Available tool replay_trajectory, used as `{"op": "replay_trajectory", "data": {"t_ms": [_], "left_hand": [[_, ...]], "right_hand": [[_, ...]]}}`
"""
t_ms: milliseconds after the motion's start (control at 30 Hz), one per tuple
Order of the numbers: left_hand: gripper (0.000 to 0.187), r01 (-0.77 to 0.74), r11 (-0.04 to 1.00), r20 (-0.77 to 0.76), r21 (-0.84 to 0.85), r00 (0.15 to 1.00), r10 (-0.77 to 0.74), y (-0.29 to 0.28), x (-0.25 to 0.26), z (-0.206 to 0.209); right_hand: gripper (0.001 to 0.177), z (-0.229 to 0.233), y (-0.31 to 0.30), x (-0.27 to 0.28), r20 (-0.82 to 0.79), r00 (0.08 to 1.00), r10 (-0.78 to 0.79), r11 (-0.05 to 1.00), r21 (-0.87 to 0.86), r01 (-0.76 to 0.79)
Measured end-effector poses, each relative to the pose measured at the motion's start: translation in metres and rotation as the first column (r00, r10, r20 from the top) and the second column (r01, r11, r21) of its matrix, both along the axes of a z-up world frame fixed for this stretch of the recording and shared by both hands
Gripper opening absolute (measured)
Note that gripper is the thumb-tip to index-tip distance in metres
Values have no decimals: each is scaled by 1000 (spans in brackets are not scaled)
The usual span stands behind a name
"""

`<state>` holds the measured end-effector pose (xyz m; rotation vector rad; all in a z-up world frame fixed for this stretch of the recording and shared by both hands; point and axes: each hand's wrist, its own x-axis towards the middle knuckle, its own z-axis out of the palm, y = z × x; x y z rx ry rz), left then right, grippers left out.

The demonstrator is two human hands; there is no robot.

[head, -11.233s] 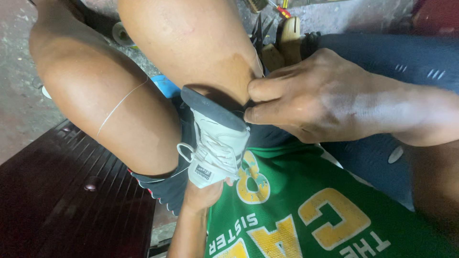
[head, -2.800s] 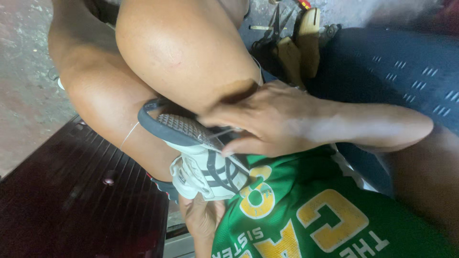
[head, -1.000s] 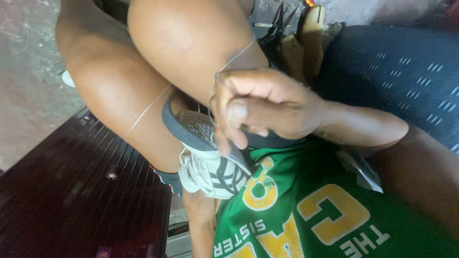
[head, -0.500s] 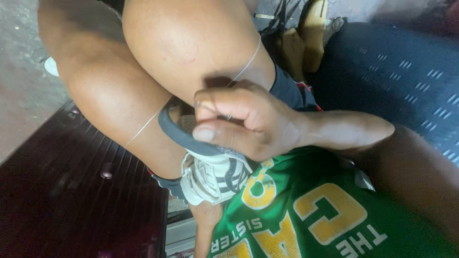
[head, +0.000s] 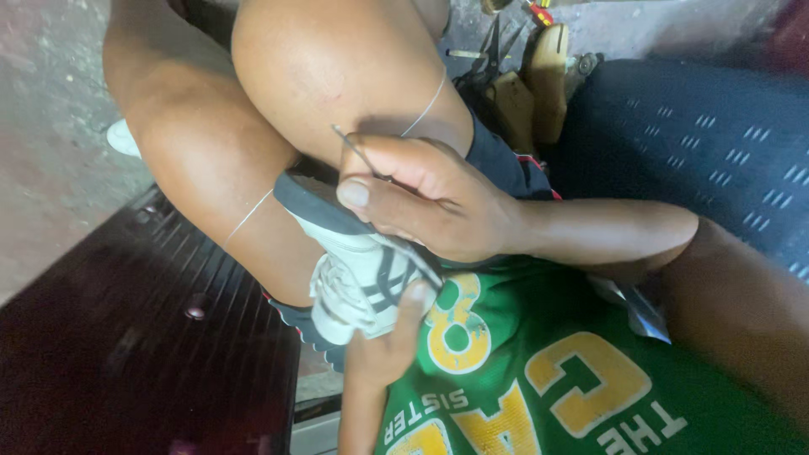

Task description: The person sits on the floor and uses a needle and thread to stitch the sole of a white sneaker. They repeatedly push the needle through the shoe's edge and pull the thread to secure the sole.

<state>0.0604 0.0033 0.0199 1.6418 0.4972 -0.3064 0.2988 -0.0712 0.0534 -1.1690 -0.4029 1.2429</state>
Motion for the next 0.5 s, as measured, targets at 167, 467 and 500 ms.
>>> {"op": "replay_trajectory", "data": {"t_ms": [167, 467, 500], "left_hand": [[67, -729, 440, -355, -524, 657, 666, 8, -7, 29], [68, -646, 425, -280, -634, 704, 653, 30, -21, 11], [68, -632, 430, -267, -645, 714, 648, 30, -21, 9]], "right_hand": [[32, 4, -20, 12, -47, 997, -56, 990, 124, 61], [21, 33, -50, 28, 873, 478, 91, 980, -164, 114], [20, 38, -50, 22, 888, 441, 129, 978, -187, 90]]}}
